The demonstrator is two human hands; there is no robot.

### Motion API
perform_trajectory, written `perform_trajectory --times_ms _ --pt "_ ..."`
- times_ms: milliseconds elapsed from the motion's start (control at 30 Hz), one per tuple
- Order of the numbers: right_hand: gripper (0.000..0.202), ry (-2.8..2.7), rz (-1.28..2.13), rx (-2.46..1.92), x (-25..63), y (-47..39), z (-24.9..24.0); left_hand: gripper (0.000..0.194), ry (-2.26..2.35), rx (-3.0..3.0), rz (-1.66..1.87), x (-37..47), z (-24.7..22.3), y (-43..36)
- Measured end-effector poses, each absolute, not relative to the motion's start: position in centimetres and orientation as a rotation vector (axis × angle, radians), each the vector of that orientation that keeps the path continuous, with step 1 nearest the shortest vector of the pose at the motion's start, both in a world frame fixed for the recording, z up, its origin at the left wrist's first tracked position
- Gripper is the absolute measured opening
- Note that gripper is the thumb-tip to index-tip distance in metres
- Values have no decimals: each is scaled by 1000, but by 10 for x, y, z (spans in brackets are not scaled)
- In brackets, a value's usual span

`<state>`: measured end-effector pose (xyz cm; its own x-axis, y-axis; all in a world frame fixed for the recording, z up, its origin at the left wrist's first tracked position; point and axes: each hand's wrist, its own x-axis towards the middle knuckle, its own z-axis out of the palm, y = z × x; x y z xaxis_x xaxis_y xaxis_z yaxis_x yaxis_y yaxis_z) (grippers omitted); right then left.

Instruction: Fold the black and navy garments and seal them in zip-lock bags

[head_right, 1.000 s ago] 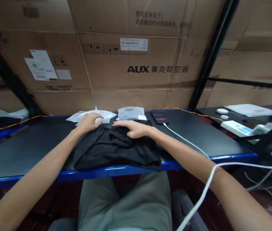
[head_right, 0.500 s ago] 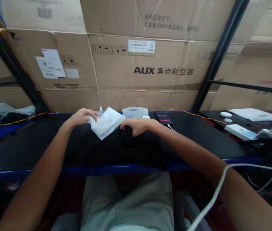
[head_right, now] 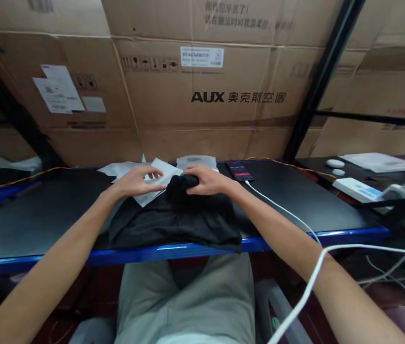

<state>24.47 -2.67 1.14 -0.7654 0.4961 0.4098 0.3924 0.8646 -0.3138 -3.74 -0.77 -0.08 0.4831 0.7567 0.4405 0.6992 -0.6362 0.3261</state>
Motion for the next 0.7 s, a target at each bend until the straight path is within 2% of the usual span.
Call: perform_trajectory --times_ms 133,267,500,700 --pt "23 -2222 653 -705 238 -30 8 27 1329 2686 747 -25 -13 -8" --pt "26 -1924 976 -815 232 -30 3 27 1363 2684 747 -26 -13 -11" --pt "26 -1675 1233 -854 236 -28 4 30 1375 2582 809 -22 -7 -16" --pt "23 -1666 1367 -803 227 -33 -7 20 1103 2087 972 -1 -14 -25"
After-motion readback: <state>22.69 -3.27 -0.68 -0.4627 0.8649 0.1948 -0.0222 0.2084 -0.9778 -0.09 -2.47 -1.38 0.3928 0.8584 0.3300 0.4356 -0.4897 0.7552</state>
